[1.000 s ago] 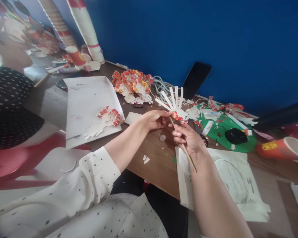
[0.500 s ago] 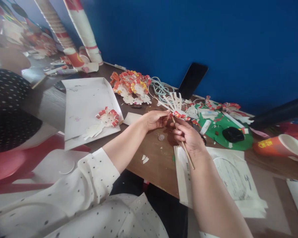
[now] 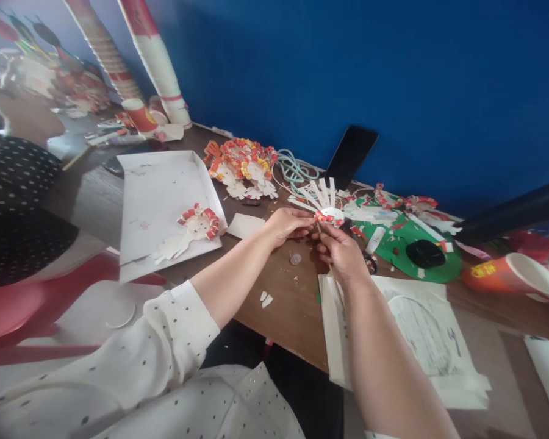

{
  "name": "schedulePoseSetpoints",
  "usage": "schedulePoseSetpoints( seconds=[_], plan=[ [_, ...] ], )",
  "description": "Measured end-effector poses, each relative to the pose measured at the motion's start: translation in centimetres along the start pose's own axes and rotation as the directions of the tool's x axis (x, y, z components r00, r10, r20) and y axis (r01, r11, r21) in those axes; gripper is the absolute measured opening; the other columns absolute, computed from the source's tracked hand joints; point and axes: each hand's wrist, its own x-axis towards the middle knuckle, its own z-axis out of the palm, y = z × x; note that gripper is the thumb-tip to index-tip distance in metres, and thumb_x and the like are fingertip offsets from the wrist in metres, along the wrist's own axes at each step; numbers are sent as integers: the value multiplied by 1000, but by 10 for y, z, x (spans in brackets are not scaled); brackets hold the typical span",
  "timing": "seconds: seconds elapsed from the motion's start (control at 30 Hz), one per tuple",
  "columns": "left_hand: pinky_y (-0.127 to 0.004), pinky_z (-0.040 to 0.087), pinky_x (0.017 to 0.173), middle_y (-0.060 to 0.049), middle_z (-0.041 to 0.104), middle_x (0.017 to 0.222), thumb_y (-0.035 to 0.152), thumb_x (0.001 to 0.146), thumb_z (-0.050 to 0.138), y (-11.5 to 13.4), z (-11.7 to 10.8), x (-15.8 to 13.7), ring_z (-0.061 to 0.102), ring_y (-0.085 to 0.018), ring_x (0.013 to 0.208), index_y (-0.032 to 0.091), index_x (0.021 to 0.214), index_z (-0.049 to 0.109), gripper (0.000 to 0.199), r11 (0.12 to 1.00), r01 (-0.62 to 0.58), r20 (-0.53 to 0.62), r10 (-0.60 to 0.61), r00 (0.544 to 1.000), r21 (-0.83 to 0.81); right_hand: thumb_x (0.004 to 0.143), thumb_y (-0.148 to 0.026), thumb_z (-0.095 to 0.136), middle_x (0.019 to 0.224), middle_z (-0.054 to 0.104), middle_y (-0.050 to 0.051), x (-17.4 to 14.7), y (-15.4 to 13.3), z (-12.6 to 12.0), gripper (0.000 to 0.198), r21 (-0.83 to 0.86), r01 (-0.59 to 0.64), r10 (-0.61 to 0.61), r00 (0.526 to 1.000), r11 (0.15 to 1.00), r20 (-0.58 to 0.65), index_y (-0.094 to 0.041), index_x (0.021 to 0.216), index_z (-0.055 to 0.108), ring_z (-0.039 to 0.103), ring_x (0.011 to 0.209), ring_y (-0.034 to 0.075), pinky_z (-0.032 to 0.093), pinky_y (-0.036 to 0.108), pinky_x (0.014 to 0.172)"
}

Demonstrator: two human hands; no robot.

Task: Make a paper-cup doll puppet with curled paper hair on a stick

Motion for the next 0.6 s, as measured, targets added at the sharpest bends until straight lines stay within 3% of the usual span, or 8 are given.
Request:
schedulePoseSetpoints(
  seconds=[0.13, 0.33, 0.47, 0.6],
  plan=[
    [-22, 55, 64, -7, 68, 69, 13, 75, 76, 6, -5, 0, 65, -12, 66, 10, 71, 65, 12, 996, 56, 24, -54, 998, -67, 60, -15, 74, 76, 63, 0, 4, -1, -9, 42, 72, -16, 17, 1000, 997, -11, -22, 101, 72, 40, 47, 3, 21, 10, 34],
    [-20, 55, 59, -7, 67, 69, 40, 80, 74, 13, -15, 17, 66, -13, 64, 11, 85, 65, 30, 989, -45, -220, 13, 975, -142, 62, -14, 73, 79, 62, 1, 5, -5, -20, 42, 71, -56, 53, 998, 996, 36, -24, 103, 73, 38, 48, 2, 19, 9, 33],
    [-22, 56, 63, -5, 66, 67, 34, 82, 73, 14, -17, 21, 66, -13, 63, 11, 83, 65, 25, 987, -87, -286, 45, 957, -133, 63, -14, 70, 79, 60, 1, 3, -6, -21, 43, 27, -72, 71, 997, 997, 32, -22, 104, 72, 38, 48, 3, 18, 10, 33],
    [-21, 56, 67, -3, 64, 63, 20, 79, 75, 14, -15, 19, 65, -10, 61, 11, 77, 65, 14, 988, -70, -281, 29, 959, -137, 63, -14, 71, 79, 60, 2, 3, -6, -22, 43, 14, -80, 80, 996, 997, 29, -22, 105, 72, 37, 48, 2, 17, 10, 34]
  ],
)
